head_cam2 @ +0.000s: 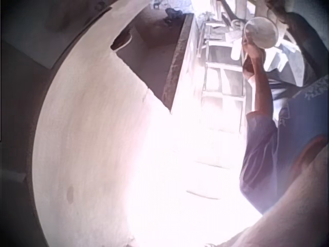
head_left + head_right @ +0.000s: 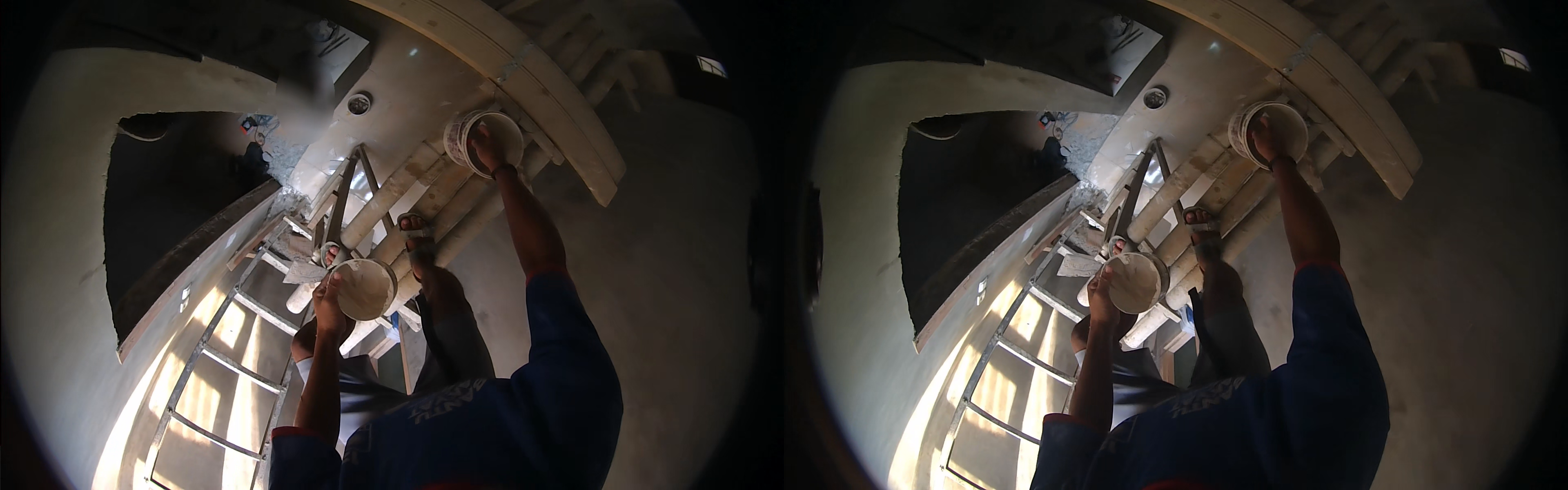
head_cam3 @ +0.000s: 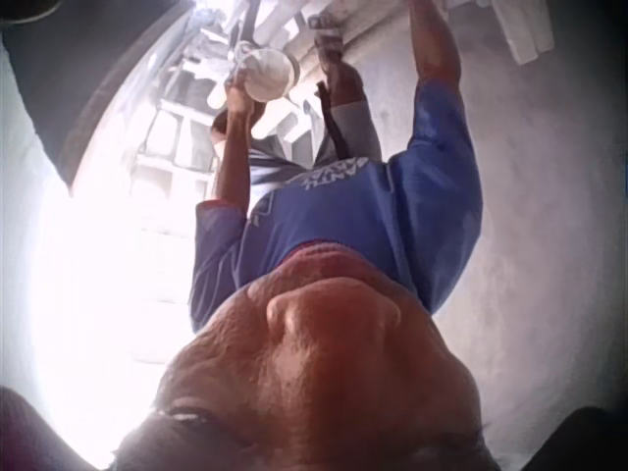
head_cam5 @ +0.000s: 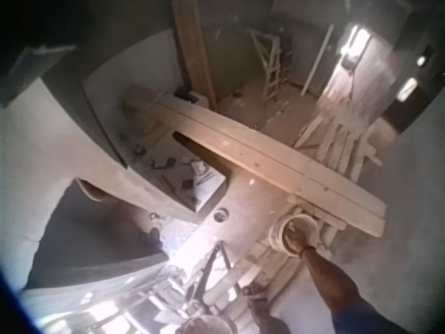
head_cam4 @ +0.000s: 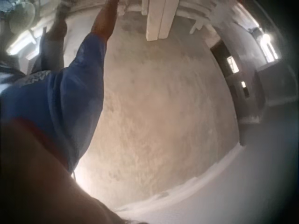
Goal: The person applies plaster to the corner and upper edges of a concrete wall using a hand scraper, taking material from a bucket.
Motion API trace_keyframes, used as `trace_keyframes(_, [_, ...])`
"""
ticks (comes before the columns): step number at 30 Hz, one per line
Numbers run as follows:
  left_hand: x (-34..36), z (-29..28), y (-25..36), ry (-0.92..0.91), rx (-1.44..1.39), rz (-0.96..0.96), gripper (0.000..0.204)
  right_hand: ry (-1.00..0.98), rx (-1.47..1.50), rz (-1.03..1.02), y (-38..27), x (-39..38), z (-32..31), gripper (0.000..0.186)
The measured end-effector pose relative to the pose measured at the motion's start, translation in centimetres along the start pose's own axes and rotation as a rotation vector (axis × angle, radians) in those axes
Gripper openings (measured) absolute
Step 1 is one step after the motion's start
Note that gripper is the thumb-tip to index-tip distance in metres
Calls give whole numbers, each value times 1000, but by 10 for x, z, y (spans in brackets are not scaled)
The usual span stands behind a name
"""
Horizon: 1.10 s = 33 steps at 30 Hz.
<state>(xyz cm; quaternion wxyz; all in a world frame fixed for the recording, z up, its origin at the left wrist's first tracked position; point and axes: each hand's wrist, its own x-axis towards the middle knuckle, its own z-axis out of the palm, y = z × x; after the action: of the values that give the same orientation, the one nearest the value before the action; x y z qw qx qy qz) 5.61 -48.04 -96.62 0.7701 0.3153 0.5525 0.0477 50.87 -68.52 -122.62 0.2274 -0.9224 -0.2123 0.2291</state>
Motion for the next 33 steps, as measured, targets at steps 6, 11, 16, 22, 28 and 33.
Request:
trace_keyframes(6, [15, -9, -27, 47, -131, -20, 43, -52, -135, -21, 31, 67, 49, 49])
trace_keyframes(11, [23, 7, -9, 31, -130, -31, 38, -233, 29, 122, 55, 54, 33, 41])
trace_keyframes(16, [29, -2, -17, 23, -100, -15, 37, -196, 778, 537, 12, 28, 4, 37])
trace_keyframes(22, [31, 11, -4, -16, -121, -18, 38, -93, 624, 473, 38, 8, -17, 32])
trace_keyframes(28, [-6, -7, 8, 114, -127, 45, 35, 233, 258, -229, 12, -20, -21, 30])
trace_keyframes(33, [-84, -65, 144, 70, 237, 339, 34, 128, -39, -116, 12, -57, -113, 49])
